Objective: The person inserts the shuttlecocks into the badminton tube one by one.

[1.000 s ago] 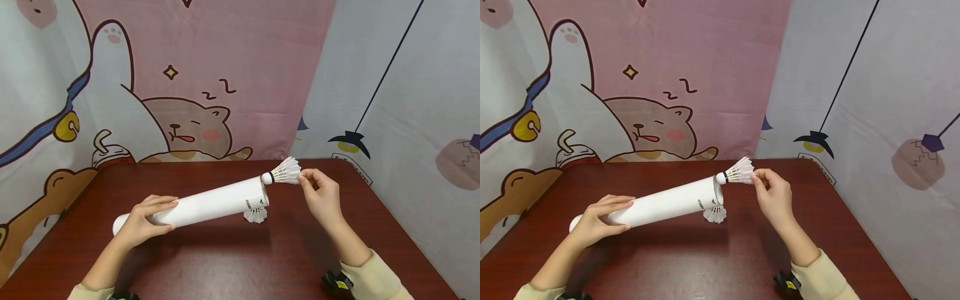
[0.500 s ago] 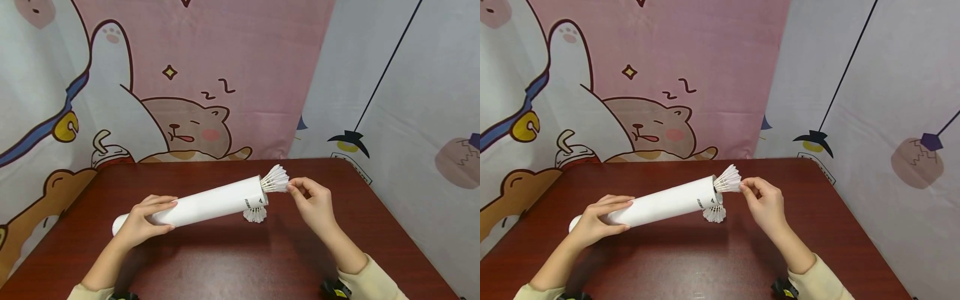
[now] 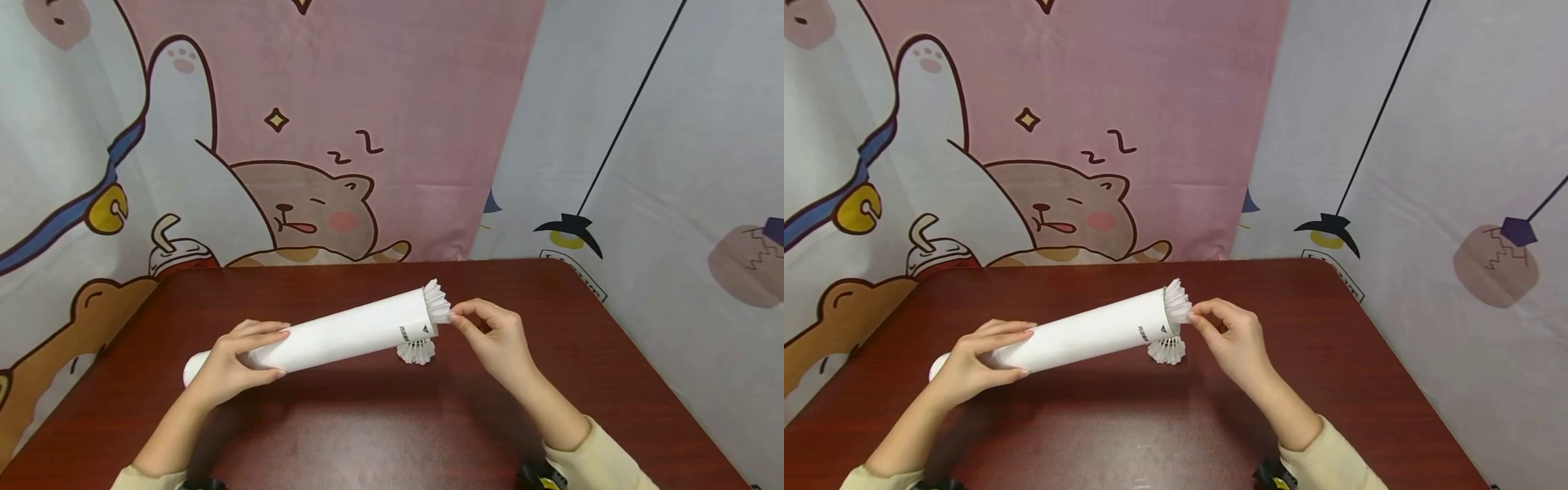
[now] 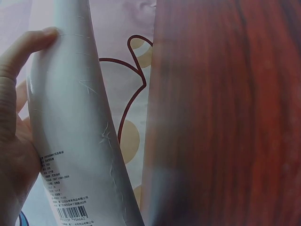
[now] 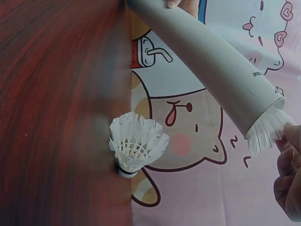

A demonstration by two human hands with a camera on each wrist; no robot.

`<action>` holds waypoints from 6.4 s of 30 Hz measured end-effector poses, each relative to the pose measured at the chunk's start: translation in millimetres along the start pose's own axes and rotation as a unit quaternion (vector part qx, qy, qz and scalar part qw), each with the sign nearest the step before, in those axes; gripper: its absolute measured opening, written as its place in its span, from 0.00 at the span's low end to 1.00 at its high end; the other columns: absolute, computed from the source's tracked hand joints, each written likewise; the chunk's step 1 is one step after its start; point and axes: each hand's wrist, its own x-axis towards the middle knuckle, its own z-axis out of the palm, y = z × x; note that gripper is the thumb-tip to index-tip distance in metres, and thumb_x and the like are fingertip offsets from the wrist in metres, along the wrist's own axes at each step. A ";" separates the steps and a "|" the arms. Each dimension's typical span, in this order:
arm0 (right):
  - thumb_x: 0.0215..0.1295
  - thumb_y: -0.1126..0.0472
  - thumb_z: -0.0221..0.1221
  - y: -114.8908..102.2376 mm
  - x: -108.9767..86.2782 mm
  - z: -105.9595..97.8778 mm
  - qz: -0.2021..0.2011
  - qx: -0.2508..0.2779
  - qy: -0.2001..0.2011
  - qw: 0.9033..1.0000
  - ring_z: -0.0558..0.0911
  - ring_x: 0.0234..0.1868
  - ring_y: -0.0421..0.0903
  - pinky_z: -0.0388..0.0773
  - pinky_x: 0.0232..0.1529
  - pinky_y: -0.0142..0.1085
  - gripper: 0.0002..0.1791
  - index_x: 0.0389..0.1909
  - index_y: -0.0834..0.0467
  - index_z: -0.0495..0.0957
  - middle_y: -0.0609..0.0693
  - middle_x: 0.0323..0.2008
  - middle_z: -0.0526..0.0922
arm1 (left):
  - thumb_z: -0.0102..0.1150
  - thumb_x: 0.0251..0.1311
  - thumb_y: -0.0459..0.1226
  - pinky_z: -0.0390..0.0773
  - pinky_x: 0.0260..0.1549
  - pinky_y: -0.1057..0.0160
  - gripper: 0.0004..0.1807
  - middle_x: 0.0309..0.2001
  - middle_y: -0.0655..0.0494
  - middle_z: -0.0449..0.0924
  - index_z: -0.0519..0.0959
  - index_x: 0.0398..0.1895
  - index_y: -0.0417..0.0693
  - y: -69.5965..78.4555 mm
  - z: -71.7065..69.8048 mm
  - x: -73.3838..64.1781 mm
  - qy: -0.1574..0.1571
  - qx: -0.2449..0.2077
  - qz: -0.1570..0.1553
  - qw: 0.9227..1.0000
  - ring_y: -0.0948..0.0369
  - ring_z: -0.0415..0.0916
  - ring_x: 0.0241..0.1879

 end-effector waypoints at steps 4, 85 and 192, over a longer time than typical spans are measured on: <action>0.45 0.81 0.67 18.7 -6.2 4.0 0.002 0.030 -0.016 0.999 0.67 0.17 0.38 0.64 0.18 0.28 0.14 0.28 0.60 0.82 0.47 0.22 0.80 | 0.77 0.27 0.20 0.68 0.45 0.73 0.32 0.47 0.36 0.79 0.82 0.46 0.34 0.4 -0.1 -0.9 -0.003 -0.001 -0.010 1.000 0.58 0.72 0.48; 0.57 0.75 0.63 41.1 1.6 -1.0 0.158 0.195 -0.131 0.959 0.79 0.26 0.40 0.73 0.25 0.31 0.06 0.36 0.72 0.81 0.58 0.30 0.85 | 0.75 0.21 0.17 0.68 0.45 0.72 0.34 0.46 0.34 0.79 0.82 0.45 0.31 -5.6 -4.0 -2.0 0.031 -0.009 0.042 0.999 0.57 0.73 0.47; 0.54 0.70 0.67 90.0 -13.5 2.2 0.189 0.011 -0.043 0.981 0.69 0.18 0.35 0.64 0.18 0.28 0.03 0.28 0.67 0.84 0.54 0.19 0.81 | 0.75 0.20 0.15 0.67 0.47 0.73 0.35 0.46 0.35 0.79 0.82 0.45 0.30 -7.4 -24.8 -12.7 0.050 0.017 0.003 0.999 0.59 0.71 0.49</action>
